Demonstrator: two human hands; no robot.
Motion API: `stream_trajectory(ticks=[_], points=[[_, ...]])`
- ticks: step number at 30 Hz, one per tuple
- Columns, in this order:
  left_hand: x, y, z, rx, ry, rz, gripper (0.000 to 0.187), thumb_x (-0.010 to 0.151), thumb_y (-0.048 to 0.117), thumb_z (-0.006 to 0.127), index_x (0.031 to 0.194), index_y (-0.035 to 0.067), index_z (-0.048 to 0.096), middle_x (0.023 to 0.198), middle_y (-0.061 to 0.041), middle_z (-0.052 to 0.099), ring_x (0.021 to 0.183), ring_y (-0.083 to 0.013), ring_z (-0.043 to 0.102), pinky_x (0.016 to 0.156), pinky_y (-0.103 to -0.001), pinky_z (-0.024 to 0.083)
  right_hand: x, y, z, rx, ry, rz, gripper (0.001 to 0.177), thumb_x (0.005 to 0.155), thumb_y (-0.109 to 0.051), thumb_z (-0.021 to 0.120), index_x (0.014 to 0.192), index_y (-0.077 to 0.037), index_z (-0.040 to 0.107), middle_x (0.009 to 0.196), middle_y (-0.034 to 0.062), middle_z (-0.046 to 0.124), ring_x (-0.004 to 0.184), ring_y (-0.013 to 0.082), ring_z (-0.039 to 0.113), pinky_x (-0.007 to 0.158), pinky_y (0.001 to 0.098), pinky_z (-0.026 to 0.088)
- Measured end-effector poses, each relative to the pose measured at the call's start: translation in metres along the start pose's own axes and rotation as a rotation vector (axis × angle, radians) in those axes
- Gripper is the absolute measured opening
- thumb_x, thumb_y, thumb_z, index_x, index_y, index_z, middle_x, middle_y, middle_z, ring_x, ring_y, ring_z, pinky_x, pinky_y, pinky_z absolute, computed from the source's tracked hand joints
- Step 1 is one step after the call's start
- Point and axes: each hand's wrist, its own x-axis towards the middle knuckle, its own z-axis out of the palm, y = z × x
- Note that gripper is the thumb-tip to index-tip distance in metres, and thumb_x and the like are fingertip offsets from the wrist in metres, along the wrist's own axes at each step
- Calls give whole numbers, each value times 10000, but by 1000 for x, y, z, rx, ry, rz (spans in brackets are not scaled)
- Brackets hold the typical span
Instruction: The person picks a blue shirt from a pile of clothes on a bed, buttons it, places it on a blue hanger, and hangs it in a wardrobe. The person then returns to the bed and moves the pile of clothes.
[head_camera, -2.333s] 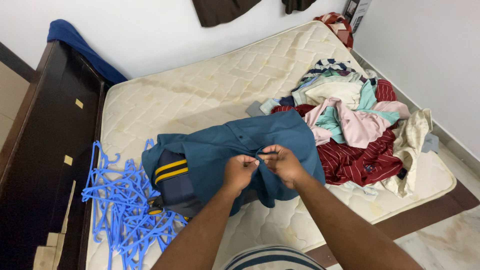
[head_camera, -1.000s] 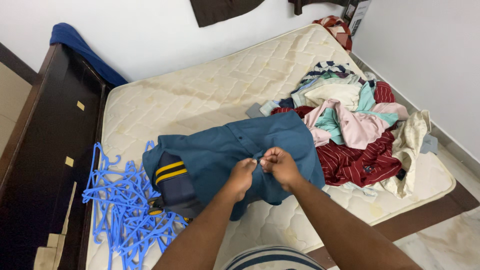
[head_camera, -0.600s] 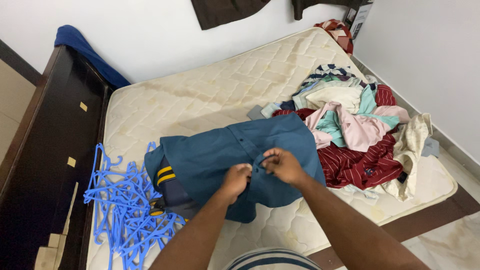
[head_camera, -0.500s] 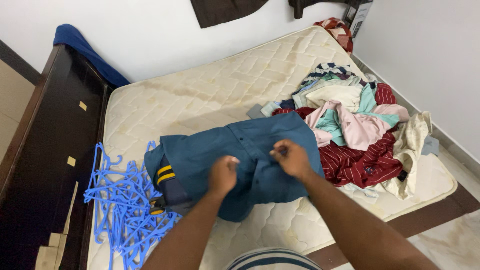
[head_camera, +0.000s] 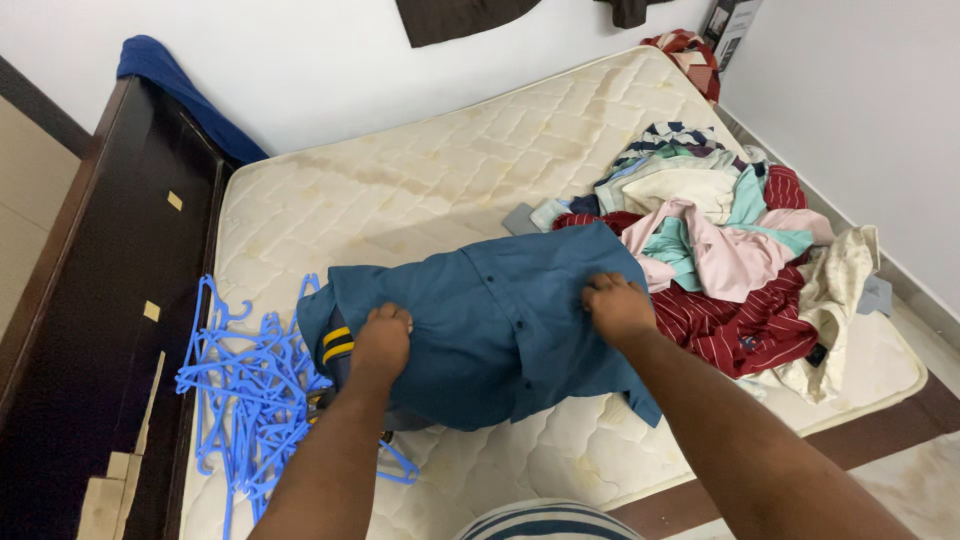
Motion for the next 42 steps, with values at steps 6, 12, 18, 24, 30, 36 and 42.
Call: stream_trajectory(ticks=[6, 12, 18, 24, 30, 36, 42], points=[[9, 7, -20, -526, 159, 75, 195, 1005, 211, 569, 1132, 68, 603, 998, -196, 716, 969, -426, 673, 834, -510, 522, 11, 5, -9, 212, 117, -227, 142, 819, -115, 602, 928, -166, 678, 1168, 49, 689, 1224, 285, 603, 1004, 475, 462], [22, -2, -11, -561, -21, 42, 202, 977, 252, 594, 1039, 68, 649, 928, -186, 731, 909, -406, 700, 807, -476, 539, 31, 9, -16, 451, -181, -278, 102, 973, -205, 565, 1029, -138, 619, 1010, 127, 721, 1015, 366, 683, 878, 456, 516], [22, -36, 11, -409, -706, 141, 190, 834, 250, 686, 935, 125, 789, 951, -101, 807, 895, -267, 749, 826, -379, 564, 35, 10, 12, 227, -788, -419, 226, 866, -169, 655, 1073, -164, 745, 1079, 74, 736, 1009, 267, 684, 849, 395, 525], [3, -6, -25, -159, -1128, 258, 275, 797, 305, 805, 1046, 190, 827, 1084, 11, 770, 993, -153, 663, 891, -329, 491, 13, -17, -9, 182, -1415, -192, 238, 936, -235, 688, 1170, -203, 721, 1118, 88, 733, 947, 241, 684, 765, 400, 542], [16, 12, -53, -406, -581, -7, 336, 871, 370, 783, 1070, 99, 766, 1058, -150, 820, 1010, -305, 796, 890, -380, 589, 39, -23, -27, 606, -434, -488, 213, 909, -306, 743, 1052, -155, 792, 1045, 59, 808, 967, 213, 771, 847, 377, 609], [16, 14, -48, -27, -181, -98, 427, 788, 321, 840, 1151, 126, 728, 1243, -113, 634, 1209, -339, 569, 990, -446, 507, 53, -20, -29, 169, 142, -191, 560, 821, -292, 709, 1370, -197, 647, 1413, 146, 576, 1274, 371, 485, 969, 553, 424], [16, 8, -27, -64, -87, -144, 98, 933, 202, 701, 986, 156, 770, 1159, -84, 661, 1147, -308, 607, 980, -432, 515, 54, -17, -14, 60, 0, -169, 199, 911, -227, 638, 1064, -214, 765, 1264, -26, 647, 1278, 211, 524, 1098, 412, 425]])
